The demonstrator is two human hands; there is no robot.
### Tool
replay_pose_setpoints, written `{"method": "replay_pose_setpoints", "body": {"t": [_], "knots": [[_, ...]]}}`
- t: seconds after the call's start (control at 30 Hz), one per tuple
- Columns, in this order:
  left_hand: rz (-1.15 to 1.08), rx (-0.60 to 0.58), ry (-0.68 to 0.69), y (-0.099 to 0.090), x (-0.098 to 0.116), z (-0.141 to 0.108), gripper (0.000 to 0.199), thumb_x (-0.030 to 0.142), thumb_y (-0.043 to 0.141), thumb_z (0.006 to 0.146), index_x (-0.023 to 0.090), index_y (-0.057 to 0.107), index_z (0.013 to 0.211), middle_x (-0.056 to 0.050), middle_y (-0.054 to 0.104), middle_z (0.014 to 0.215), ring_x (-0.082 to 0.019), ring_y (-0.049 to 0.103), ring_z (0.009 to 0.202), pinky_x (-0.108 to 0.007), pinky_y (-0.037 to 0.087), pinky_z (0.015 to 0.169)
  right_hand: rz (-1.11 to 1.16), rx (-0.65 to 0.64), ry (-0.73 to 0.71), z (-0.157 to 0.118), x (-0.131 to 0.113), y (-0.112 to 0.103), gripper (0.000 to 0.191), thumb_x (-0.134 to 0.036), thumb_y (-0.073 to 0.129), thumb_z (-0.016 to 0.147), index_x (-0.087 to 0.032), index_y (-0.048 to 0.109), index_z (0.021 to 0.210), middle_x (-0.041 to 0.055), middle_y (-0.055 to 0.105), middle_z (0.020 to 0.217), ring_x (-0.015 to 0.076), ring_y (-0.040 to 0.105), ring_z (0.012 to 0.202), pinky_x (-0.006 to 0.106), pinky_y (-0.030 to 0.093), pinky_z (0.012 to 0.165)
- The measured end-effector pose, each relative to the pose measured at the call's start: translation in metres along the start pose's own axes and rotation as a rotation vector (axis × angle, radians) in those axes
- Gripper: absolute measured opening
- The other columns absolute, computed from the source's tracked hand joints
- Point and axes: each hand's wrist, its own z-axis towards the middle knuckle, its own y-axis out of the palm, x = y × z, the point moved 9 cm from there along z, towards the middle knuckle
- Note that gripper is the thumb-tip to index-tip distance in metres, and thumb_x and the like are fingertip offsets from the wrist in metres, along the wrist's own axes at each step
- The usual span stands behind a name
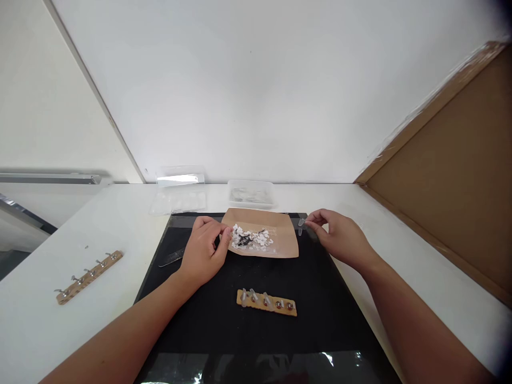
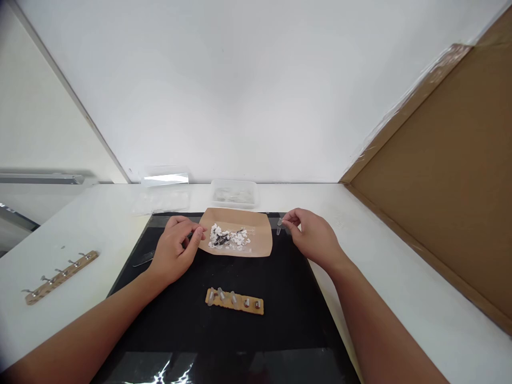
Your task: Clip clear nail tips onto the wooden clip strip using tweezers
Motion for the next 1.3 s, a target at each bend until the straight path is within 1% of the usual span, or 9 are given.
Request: {"method": "replay_pose_setpoints", "body": {"t": [0.13,0.23,0.43,0.53,0.6,0.73,0.9,1.13,1.3], "knots": [[-0.001,0.008,0.007,-0.001,0.001,0.000,0.023,0.029,0.052,0.104,0.022,0.067,0.087,-0.005,0.072,0.082,-0.026,0.057,0.092,-0.044,0.049,0.086,0.015,-0.001,-0.014,-0.002,-0.005,0.000,0.023,-0.041,0.054,0.095,-0.028,0.068,0.109,0.0038,0.077,0.100,0.0256,0.071,0.089,0.035,0.050,0.071],[-0.004,-0.001,0.005,0.001,0.000,-0.001,0.022,0.028,0.052,0.104,0.022,0.067,0.089,-0.005,0.073,0.085,-0.026,0.057,0.092,-0.044,0.050,0.087,0.013,0.014,0.039,-0.002,0.003,-0.003,0.030,-0.040,0.054,0.095,-0.030,0.066,0.120,0.0018,0.078,0.099,0.0243,0.071,0.086,0.034,0.049,0.069],[-0.032,-0.021,-0.004,0.001,0.000,0.000,0.028,0.028,0.048,0.106,0.022,0.067,0.086,-0.005,0.075,0.089,-0.026,0.058,0.094,-0.043,0.047,0.089,0.009,0.029,0.225,0.000,0.028,-0.006,0.027,-0.043,0.061,0.088,-0.025,0.075,0.102,0.0050,0.080,0.095,0.0241,0.072,0.078,0.033,0.048,0.061],[-0.058,-0.039,-0.018,0.000,-0.001,-0.001,0.033,0.027,0.043,0.108,0.022,0.067,0.086,-0.004,0.075,0.091,-0.025,0.058,0.098,-0.043,0.046,0.092,0.035,-0.019,0.347,-0.003,0.040,-0.001,0.024,-0.041,0.064,0.084,-0.023,0.075,0.096,0.0062,0.081,0.094,0.0250,0.074,0.080,0.032,0.048,0.060],[-0.071,-0.051,-0.028,0.001,-0.001,-0.001,0.035,0.028,0.041,0.109,0.022,0.067,0.086,-0.003,0.075,0.092,-0.025,0.058,0.099,-0.043,0.045,0.094,0.072,-0.065,0.379,-0.005,0.043,0.003,0.022,-0.040,0.064,0.085,-0.023,0.073,0.096,0.0052,0.081,0.095,0.0243,0.074,0.084,0.032,0.049,0.062],[-0.085,-0.059,-0.022,0.001,0.001,-0.001,0.035,0.028,0.041,0.109,0.021,0.067,0.087,-0.003,0.075,0.092,-0.025,0.057,0.100,-0.042,0.045,0.095,0.118,-0.117,0.386,-0.005,0.044,0.010,0.020,-0.039,0.064,0.089,-0.022,0.069,0.099,0.0051,0.082,0.093,0.0238,0.074,0.087,0.032,0.050,0.067],[-0.091,-0.070,-0.008,0.002,0.003,-0.001,0.035,0.029,0.040,0.109,0.021,0.066,0.088,-0.005,0.074,0.094,-0.025,0.056,0.100,-0.042,0.045,0.094,0.110,-0.121,0.348,-0.003,0.043,0.014,0.024,-0.031,0.062,0.090,-0.023,0.071,0.111,0.0037,0.082,0.091,0.0237,0.075,0.091,0.032,0.050,0.072],[-0.086,-0.079,-0.005,0.002,0.003,-0.001,0.034,0.028,0.040,0.109,0.021,0.066,0.089,-0.004,0.074,0.094,-0.024,0.055,0.100,-0.041,0.046,0.095,0.056,-0.178,0.321,-0.004,0.040,0.023,0.020,-0.036,0.063,0.089,-0.021,0.075,0.084,0.0066,0.081,0.087,0.0220,0.072,0.071,0.031,0.049,0.060],[-0.093,-0.086,-0.012,0.003,0.001,-0.001,0.035,0.029,0.040,0.109,0.021,0.067,0.089,-0.005,0.074,0.095,-0.025,0.055,0.100,-0.042,0.046,0.093,0.037,-0.201,0.306,-0.004,0.037,0.023,0.020,-0.035,0.064,0.088,-0.021,0.074,0.079,0.0063,0.080,0.083,0.0210,0.070,0.067,0.030,0.047,0.056]]}}
